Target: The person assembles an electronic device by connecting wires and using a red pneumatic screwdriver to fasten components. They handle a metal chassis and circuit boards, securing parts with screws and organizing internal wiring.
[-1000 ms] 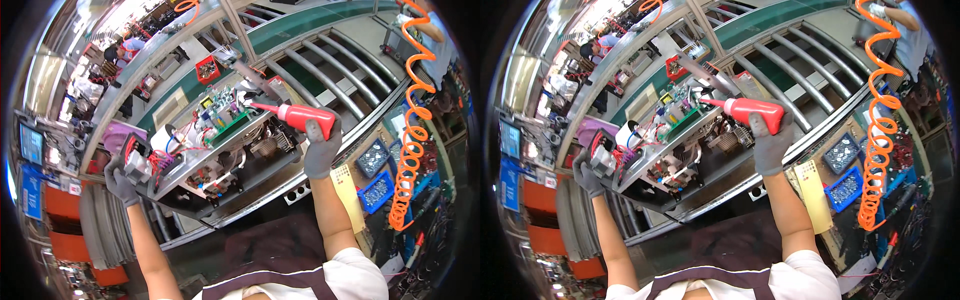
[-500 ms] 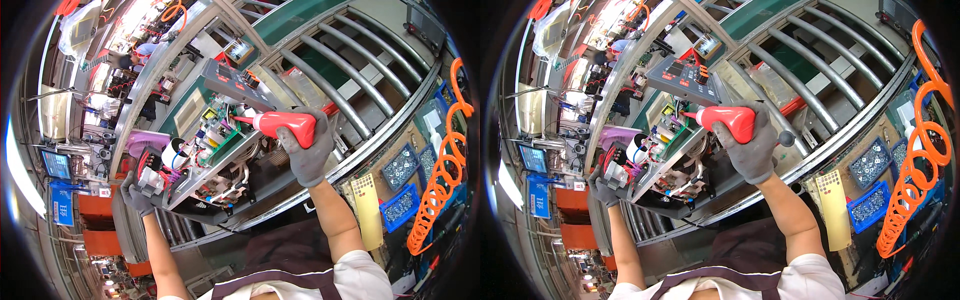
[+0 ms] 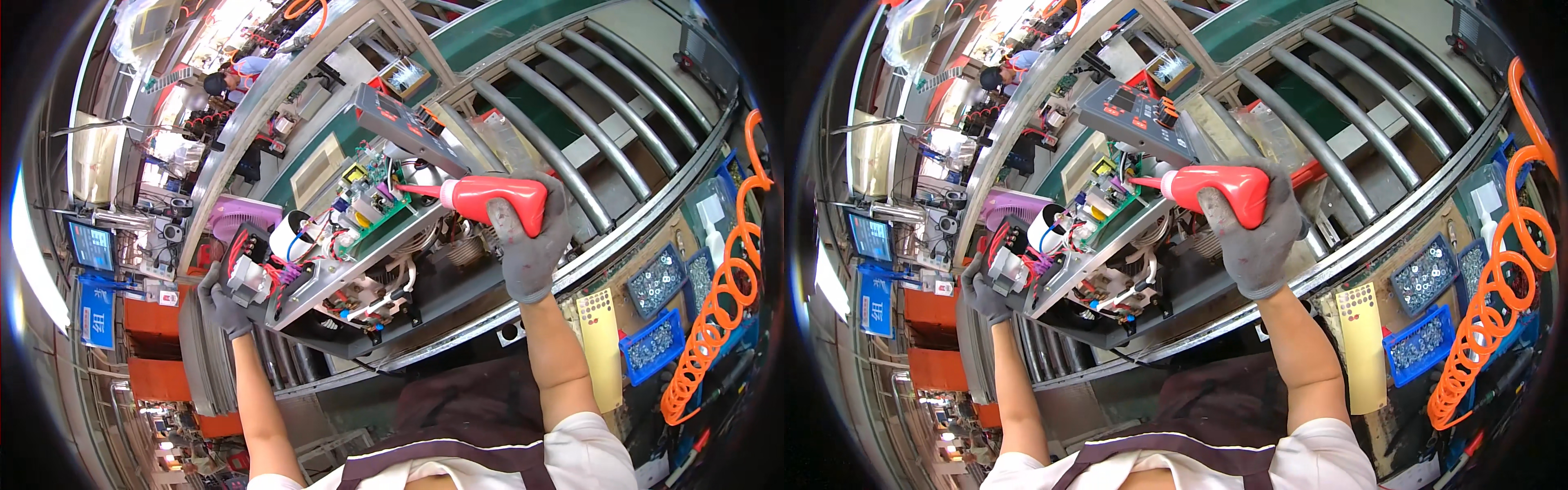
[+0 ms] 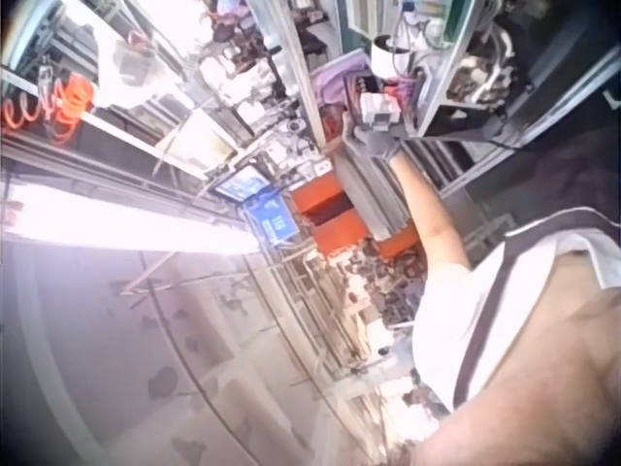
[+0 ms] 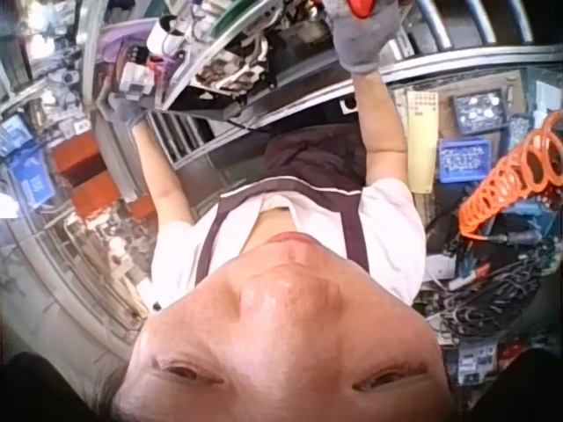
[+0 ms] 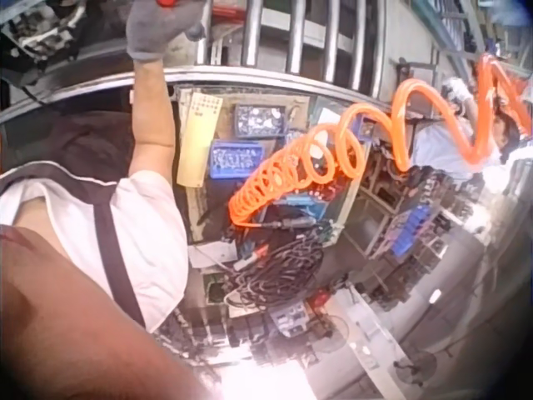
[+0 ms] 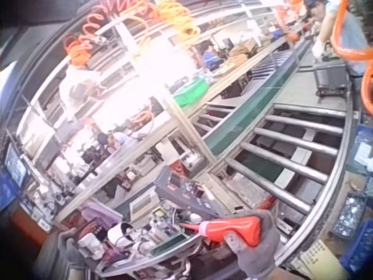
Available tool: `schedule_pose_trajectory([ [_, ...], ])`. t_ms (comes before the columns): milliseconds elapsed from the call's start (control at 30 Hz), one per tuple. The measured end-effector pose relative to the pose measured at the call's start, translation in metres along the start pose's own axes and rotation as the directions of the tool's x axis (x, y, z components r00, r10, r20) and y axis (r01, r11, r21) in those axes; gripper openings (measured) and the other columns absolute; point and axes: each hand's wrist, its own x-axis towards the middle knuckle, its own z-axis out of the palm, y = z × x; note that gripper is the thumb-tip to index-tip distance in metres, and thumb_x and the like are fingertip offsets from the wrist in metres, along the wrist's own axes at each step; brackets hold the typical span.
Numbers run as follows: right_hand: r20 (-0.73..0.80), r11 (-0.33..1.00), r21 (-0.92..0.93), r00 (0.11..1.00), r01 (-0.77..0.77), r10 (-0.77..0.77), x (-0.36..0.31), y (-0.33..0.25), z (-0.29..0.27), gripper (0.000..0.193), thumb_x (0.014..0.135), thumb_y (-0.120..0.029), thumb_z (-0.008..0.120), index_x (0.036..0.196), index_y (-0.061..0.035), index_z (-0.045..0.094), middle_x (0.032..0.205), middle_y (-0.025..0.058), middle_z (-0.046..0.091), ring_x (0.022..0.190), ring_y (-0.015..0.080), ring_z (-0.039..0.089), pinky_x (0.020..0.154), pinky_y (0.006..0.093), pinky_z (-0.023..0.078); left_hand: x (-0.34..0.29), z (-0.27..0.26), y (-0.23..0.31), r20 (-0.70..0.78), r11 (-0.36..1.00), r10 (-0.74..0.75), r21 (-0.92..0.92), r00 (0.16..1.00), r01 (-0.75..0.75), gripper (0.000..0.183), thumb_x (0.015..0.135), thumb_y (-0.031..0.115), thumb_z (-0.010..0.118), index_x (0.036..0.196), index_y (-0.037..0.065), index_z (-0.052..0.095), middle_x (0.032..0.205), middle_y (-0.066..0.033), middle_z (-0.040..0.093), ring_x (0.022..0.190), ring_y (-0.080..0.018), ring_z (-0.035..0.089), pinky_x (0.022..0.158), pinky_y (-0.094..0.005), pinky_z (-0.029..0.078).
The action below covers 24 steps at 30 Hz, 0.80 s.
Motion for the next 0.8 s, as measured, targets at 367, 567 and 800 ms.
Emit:
schedule_pose_trajectory([
  [367, -0.051, 0.944, 0.291, 0.983, -0.156, 0.178, -0.02, -0.004, -0.015, 0.03, 0.076, -0.002, 0.069, 0.103, -0.0018, 0.056, 0.096, 0.0075, 0.059, 0.087, 0.0167, 0.057, 0.081, 0.0293, 0.047, 0.005, -0.005, -0.014, 0.007, 0.998, 0.019, -0.058, 1.0, -0.019, 0.028, 0.081, -0.008, 0.036, 0.096, -0.006, 0.059, 0.106, -0.0161, 0.063, 0.103, -0.0224, 0.059, 0.097, -0.0349, 0.044],
  [567, 0.327, 0.97, 0.126, 0.915, 0.208, -0.238, -0.06, -0.015, 0.016, 0.049, 0.076, -0.005, 0.074, 0.114, -0.0026, 0.044, 0.112, 0.0209, 0.06, 0.103, 0.0255, 0.06, 0.088, 0.0351, 0.05, 0.005, -0.001, -0.026, 0.012, 0.993, 0.1, 0.059, 0.995, -0.1, 0.025, 0.082, -0.006, 0.039, 0.094, -0.003, 0.061, 0.101, -0.0112, 0.066, 0.097, -0.018, 0.06, 0.092, -0.0297, 0.044],
  [800, 0.375, 0.865, 0.022, 0.798, 0.502, -0.472, -0.08, 0.007, 0.04, 0.053, 0.073, -0.007, 0.077, 0.114, -0.0033, 0.045, 0.11, 0.0194, 0.062, 0.097, 0.0267, 0.064, 0.084, 0.0344, 0.052, 0.006, 0.009, -0.02, -0.036, 0.996, 0.092, 0.019, 0.995, -0.092, 0.023, 0.083, -0.004, 0.043, 0.093, 0.001, 0.063, 0.091, -0.0055, 0.067, 0.084, -0.0122, 0.06, 0.079, -0.0256, 0.046],
])
